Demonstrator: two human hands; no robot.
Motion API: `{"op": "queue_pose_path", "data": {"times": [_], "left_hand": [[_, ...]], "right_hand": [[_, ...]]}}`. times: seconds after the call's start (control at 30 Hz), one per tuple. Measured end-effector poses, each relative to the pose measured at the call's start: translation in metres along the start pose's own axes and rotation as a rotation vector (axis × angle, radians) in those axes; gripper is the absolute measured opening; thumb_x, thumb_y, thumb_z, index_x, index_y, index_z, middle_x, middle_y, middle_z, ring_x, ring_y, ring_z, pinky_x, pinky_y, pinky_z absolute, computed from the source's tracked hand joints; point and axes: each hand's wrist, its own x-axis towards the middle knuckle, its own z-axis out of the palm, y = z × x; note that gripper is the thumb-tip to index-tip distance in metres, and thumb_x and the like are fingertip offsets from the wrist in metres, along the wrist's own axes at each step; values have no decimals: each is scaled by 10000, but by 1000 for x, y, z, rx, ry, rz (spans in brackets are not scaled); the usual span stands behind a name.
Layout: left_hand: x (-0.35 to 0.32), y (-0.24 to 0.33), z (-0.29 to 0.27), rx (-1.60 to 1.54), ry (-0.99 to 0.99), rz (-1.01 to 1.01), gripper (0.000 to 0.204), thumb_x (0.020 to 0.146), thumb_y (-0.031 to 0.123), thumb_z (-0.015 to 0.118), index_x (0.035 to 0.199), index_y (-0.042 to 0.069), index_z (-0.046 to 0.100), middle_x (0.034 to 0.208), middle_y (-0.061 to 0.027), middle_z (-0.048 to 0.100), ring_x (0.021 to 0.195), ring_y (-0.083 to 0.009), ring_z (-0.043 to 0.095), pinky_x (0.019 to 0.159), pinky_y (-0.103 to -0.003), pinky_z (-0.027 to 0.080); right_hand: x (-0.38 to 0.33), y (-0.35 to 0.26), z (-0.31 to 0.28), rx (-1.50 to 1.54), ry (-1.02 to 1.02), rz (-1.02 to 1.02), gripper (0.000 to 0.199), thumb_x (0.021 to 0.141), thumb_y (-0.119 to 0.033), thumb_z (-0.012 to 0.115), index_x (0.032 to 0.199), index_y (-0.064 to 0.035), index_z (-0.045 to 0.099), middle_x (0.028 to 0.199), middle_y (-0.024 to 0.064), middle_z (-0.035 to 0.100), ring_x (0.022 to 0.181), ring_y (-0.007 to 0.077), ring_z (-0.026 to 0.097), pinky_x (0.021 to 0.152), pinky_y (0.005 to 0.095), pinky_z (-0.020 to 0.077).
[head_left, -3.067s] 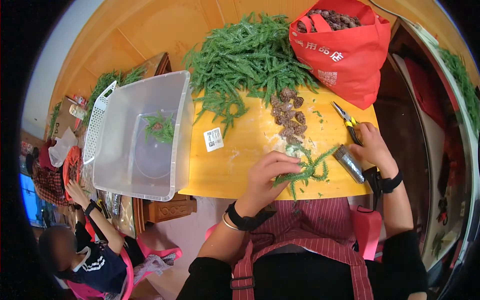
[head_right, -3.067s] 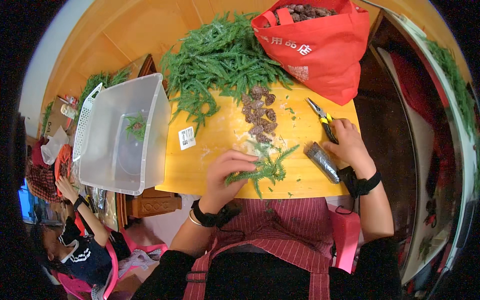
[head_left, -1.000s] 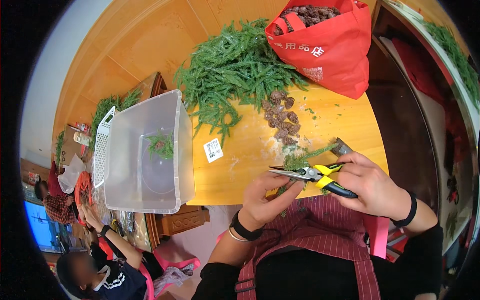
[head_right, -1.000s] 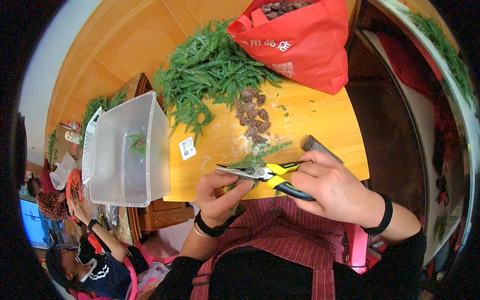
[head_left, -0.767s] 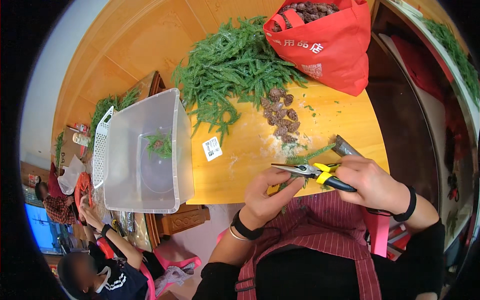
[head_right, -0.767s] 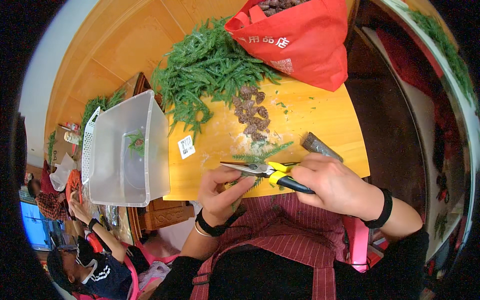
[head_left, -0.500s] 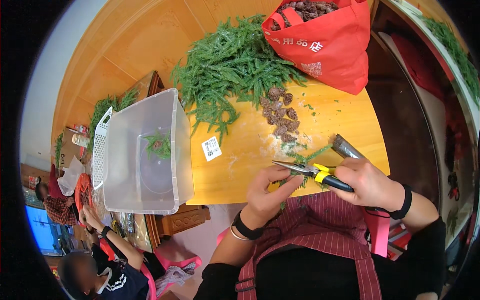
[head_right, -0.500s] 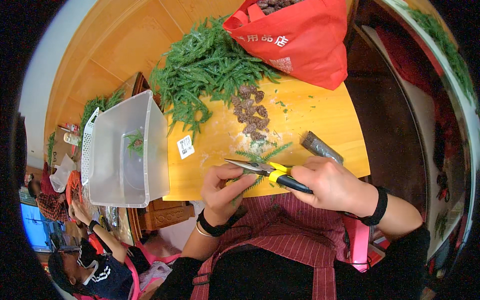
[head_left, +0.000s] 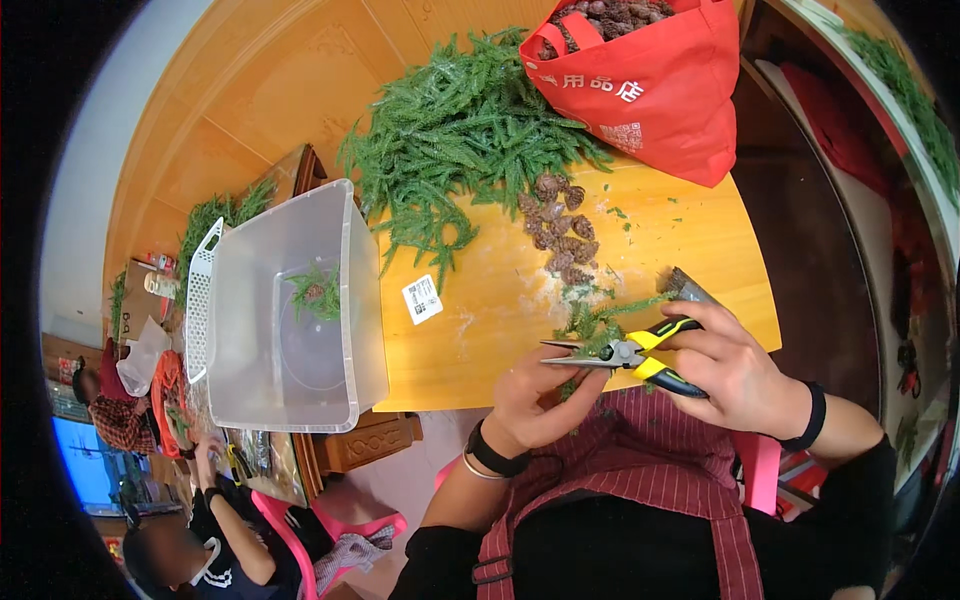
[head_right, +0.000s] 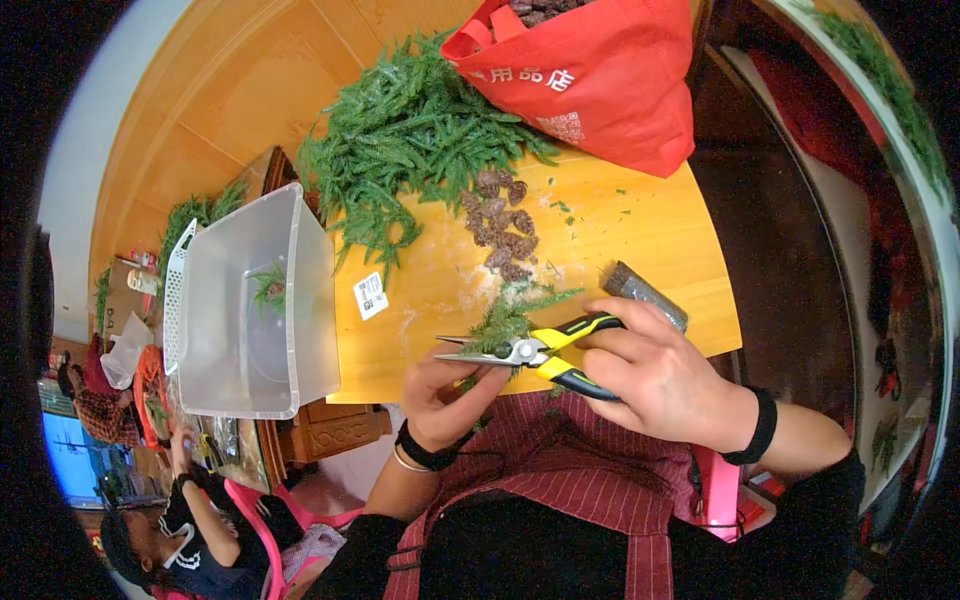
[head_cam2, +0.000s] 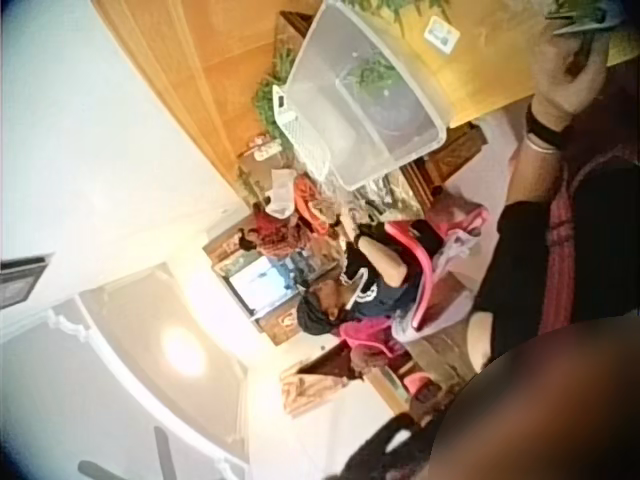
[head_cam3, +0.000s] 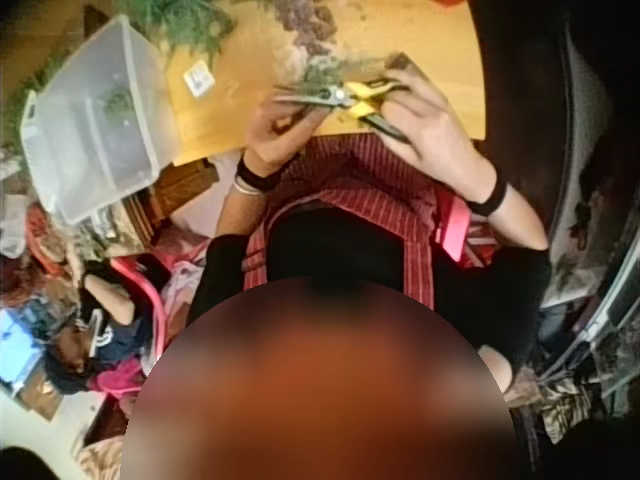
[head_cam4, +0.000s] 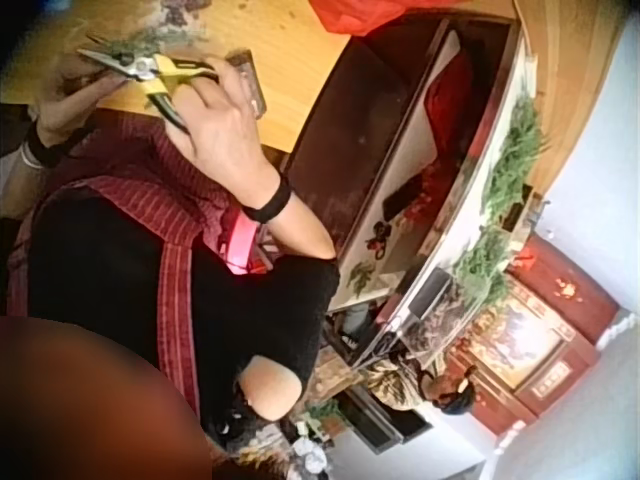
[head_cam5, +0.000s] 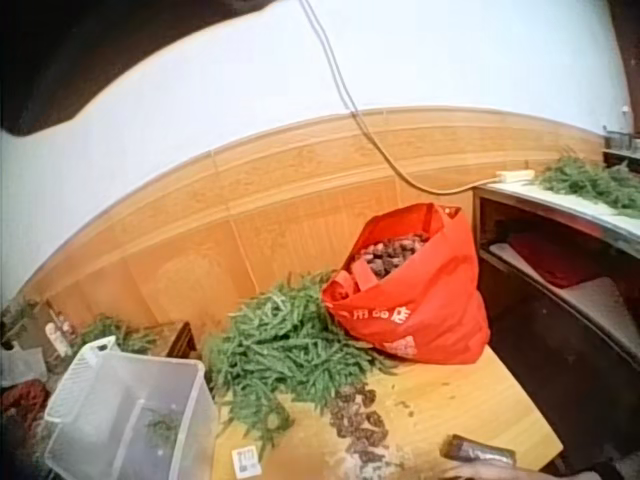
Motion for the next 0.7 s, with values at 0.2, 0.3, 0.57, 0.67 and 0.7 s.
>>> {"op": "queue_pose_path", "data": {"times": [0.2, 0.3, 0.57, 0.67, 0.7], "left_hand": [[-2, -2, -1, 69, -1, 155, 124, 676, -74, 641, 800, -85, 642, 797, -180, 619, 709, -247, 604, 622, -296, 444], [0, 0, -2, 56, -9, 134, 131, 675, -75, 644, 805, -85, 641, 804, -179, 617, 711, -246, 602, 623, -290, 443], [-3, 1, 0, 35, 9, 122, 146, 675, -87, 636, 820, -93, 642, 806, -183, 622, 730, -250, 610, 638, -290, 454], [-3, 1, -1, 42, 3, 85, 149, 677, -88, 636, 826, -95, 642, 821, -192, 628, 768, -259, 624, 674, -298, 472], [-3, -3, -2, 65, 3, 160, 161, 679, -65, 632, 839, -65, 640, 816, -181, 615, 730, -276, 614, 628, -307, 473]], "right_hand": [[1, -5, -3, -116, 35, -22, 256, 631, -136, 703, 811, -29, 558, 922, 113, 566, 1067, 362, 482, 856, 490, 401], [0, -6, -2, -83, 24, -1, 251, 628, -163, 701, 782, -40, 545, 935, 115, 553, 1089, 359, 464, 872, 508, 382], [2, -11, -7, -43, -16, 28, 279, 644, -139, 712, 855, -26, 568, 946, 124, 572, 1082, 378, 465, 894, 501, 372], [4, -11, -8, 65, -14, 32, 265, 665, -156, 713, 852, -28, 575, 939, 127, 573, 1084, 382, 461, 901, 495, 365], [5, -11, -10, 89, -41, 32, 259, 671, -163, 712, 849, -29, 579, 939, 127, 572, 1083, 386, 460, 905, 493, 361]]}}
